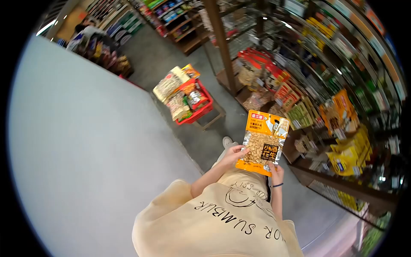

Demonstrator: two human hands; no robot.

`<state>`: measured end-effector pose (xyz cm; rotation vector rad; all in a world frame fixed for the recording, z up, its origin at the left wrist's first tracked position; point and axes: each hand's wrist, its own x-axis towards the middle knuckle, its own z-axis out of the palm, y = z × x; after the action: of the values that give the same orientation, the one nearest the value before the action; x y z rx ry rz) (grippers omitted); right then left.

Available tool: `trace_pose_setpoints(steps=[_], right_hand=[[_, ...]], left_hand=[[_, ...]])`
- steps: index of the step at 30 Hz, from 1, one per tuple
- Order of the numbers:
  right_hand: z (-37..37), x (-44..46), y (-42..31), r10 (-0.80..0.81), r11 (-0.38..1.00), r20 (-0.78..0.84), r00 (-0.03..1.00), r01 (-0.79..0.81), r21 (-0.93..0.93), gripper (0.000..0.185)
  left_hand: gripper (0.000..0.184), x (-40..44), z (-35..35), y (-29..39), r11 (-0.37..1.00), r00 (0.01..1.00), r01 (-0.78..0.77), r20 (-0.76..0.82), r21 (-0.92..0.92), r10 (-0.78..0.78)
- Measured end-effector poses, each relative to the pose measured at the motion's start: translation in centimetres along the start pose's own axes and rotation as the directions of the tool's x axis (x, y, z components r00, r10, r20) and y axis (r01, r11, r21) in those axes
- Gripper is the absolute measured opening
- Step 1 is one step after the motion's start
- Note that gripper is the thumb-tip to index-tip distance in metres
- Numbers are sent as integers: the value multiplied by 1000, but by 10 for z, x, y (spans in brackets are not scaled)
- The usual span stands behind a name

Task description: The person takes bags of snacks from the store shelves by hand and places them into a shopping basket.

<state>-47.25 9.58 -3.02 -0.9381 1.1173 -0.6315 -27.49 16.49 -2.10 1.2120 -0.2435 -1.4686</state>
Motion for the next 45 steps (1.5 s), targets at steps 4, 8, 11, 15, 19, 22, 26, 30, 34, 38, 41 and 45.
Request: trace_pose_setpoints(steps=[4, 8, 11, 15, 19, 22, 26, 30, 34, 38, 41, 45], right_hand=[[35, 10, -20, 40, 997, 140, 989, -31, -68, 19], [76, 24, -28, 73, 992, 250, 965, -44, -118, 20], [106, 41, -10, 91, 989, 327, 941, -47, -141, 20], [183, 36, 0, 204, 978, 279, 938, -182, -103, 21], [254, 37, 20, 170, 971, 341, 925, -99, -216, 25], [313, 30, 25, 172, 975, 371, 913, -105, -195, 26], [363, 36, 60, 217, 973, 422, 880, -162, -163, 24], [409, 25, 60, 299, 952, 456, 838, -230, -202, 28], [420, 36, 84, 318, 936, 502, 804, -182, -302, 32], [431, 48, 96, 334, 906, 478, 812, -137, -400, 33], [440, 63, 99, 318, 878, 470, 824, -69, -474, 33], [446, 98, 106, 251, 821, 515, 820, 102, -561, 34]], left_hand=[[22, -15, -26, 6, 993, 993, -30, -117, -118, 16], [23, -21, -63, 9, 980, 982, -86, -181, -180, 53], [28, -34, -94, 24, 993, 969, -52, -245, -104, 25], [30, -56, -141, 43, 982, 940, -113, -336, -150, 57], [32, -82, -200, 63, 908, 924, -174, -383, -381, 16], [33, -89, -250, 58, 891, 907, -194, -420, -411, 3], [33, -105, -294, 71, 793, 870, -283, -493, -540, -25], [34, -110, -339, 49, 771, 844, -290, -531, -568, -74], [33, -116, -352, 52, 723, 824, -363, -564, -587, -44], [32, -118, -358, 73, 748, 791, -361, -607, -556, -70], [32, -109, -369, 84, 804, 775, -356, -632, -476, -31], [31, -95, -382, 101, 901, 799, -276, -601, -334, 21]])
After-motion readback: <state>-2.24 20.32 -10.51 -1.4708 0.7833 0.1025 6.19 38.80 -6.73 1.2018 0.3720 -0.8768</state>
